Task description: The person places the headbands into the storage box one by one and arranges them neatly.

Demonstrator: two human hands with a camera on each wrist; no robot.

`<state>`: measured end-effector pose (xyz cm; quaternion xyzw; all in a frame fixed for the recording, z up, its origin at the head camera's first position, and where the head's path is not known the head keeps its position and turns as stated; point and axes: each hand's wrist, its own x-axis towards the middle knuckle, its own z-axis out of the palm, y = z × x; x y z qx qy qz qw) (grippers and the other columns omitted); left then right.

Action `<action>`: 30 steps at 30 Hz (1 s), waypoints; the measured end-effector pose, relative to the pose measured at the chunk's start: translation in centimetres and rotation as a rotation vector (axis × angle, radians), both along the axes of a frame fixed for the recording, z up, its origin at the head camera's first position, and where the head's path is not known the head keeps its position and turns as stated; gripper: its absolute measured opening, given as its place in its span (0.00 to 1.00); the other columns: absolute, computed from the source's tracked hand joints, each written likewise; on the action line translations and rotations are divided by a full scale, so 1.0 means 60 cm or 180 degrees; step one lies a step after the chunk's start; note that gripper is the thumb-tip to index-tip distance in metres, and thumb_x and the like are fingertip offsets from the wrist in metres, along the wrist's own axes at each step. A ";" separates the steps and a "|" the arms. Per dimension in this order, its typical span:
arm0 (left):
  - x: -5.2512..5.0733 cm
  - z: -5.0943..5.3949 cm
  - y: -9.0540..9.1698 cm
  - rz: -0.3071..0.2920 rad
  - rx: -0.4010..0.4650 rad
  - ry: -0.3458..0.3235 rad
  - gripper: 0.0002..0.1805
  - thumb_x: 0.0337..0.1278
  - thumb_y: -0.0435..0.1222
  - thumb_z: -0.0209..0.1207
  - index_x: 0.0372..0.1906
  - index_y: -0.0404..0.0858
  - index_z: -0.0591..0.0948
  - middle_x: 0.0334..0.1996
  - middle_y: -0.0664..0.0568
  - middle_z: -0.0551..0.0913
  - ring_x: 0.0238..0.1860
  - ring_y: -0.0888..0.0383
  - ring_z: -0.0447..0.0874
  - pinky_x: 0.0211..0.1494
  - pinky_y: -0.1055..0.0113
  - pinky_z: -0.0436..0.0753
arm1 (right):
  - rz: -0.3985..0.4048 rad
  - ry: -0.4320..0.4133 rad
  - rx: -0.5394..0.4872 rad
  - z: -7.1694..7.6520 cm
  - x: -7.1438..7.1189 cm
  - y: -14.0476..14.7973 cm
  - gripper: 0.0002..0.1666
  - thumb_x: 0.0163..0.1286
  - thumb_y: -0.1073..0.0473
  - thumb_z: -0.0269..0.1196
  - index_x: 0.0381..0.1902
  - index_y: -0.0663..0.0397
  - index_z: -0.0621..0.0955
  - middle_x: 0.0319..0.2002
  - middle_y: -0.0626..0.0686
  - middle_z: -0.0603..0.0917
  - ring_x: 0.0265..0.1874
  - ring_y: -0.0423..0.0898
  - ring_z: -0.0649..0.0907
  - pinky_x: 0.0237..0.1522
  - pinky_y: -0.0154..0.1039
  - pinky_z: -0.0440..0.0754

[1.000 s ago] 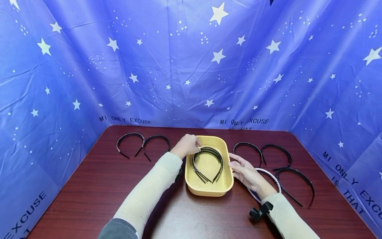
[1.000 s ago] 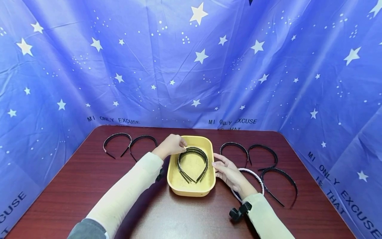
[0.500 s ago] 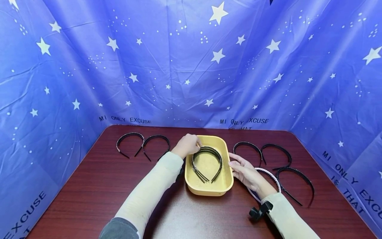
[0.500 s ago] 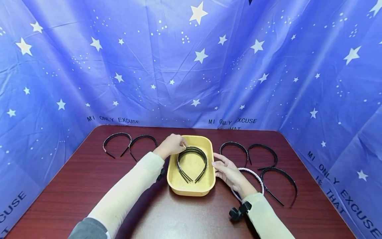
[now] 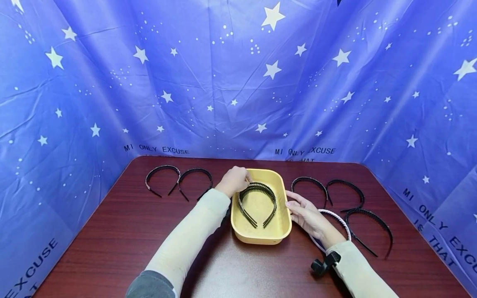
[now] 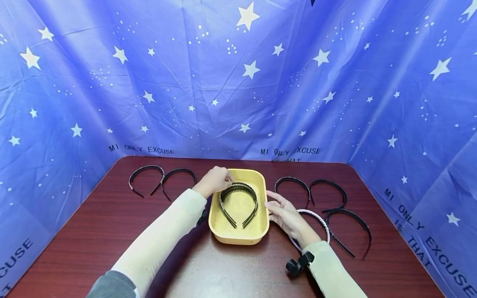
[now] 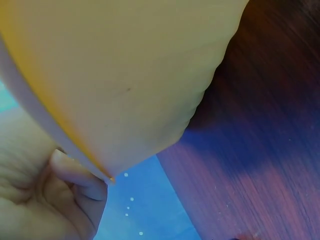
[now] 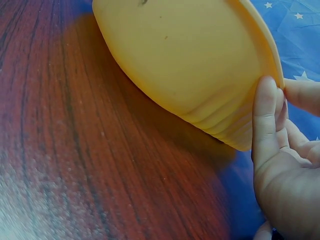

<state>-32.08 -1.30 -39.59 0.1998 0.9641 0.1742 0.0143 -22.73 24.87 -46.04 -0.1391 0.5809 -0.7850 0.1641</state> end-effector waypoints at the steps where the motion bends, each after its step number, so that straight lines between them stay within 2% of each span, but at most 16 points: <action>1: -0.001 -0.002 0.001 0.0007 -0.0027 0.0017 0.11 0.61 0.30 0.62 0.43 0.45 0.90 0.48 0.53 0.87 0.52 0.50 0.84 0.56 0.58 0.81 | -0.0002 0.0001 -0.0001 0.000 0.000 0.000 0.39 0.78 0.68 0.51 0.76 0.72 0.45 0.45 0.51 0.83 0.42 0.42 0.84 0.42 0.35 0.84; 8: -0.003 -0.006 0.004 -0.0009 -0.0227 0.0185 0.10 0.61 0.32 0.63 0.44 0.44 0.90 0.45 0.54 0.88 0.51 0.50 0.85 0.55 0.60 0.82 | -0.0021 -0.0017 0.0010 -0.001 -0.001 0.000 0.39 0.78 0.68 0.52 0.76 0.72 0.45 0.44 0.51 0.83 0.42 0.42 0.84 0.42 0.35 0.84; 18: -0.002 -0.003 0.002 -0.0066 -0.0205 0.0206 0.08 0.60 0.34 0.66 0.43 0.42 0.90 0.45 0.53 0.88 0.50 0.51 0.85 0.56 0.62 0.81 | -0.0043 -0.0032 0.0045 0.002 -0.001 0.000 0.39 0.78 0.67 0.52 0.76 0.71 0.46 0.46 0.53 0.83 0.42 0.42 0.84 0.42 0.35 0.84; 24: -0.005 -0.004 -0.002 -0.0026 0.0058 0.0084 0.07 0.59 0.36 0.66 0.41 0.42 0.90 0.42 0.52 0.88 0.47 0.52 0.85 0.53 0.62 0.81 | -0.0036 -0.0027 0.0029 0.000 0.000 0.000 0.39 0.78 0.68 0.51 0.76 0.72 0.46 0.45 0.52 0.83 0.41 0.42 0.84 0.41 0.35 0.83; 30: -0.010 0.001 -0.020 -0.0079 0.0511 -0.0045 0.09 0.59 0.37 0.66 0.43 0.42 0.89 0.37 0.54 0.88 0.42 0.56 0.85 0.49 0.65 0.82 | -0.0010 0.0033 0.0039 0.000 -0.001 0.001 0.38 0.78 0.68 0.52 0.76 0.73 0.46 0.45 0.53 0.83 0.42 0.43 0.84 0.41 0.35 0.84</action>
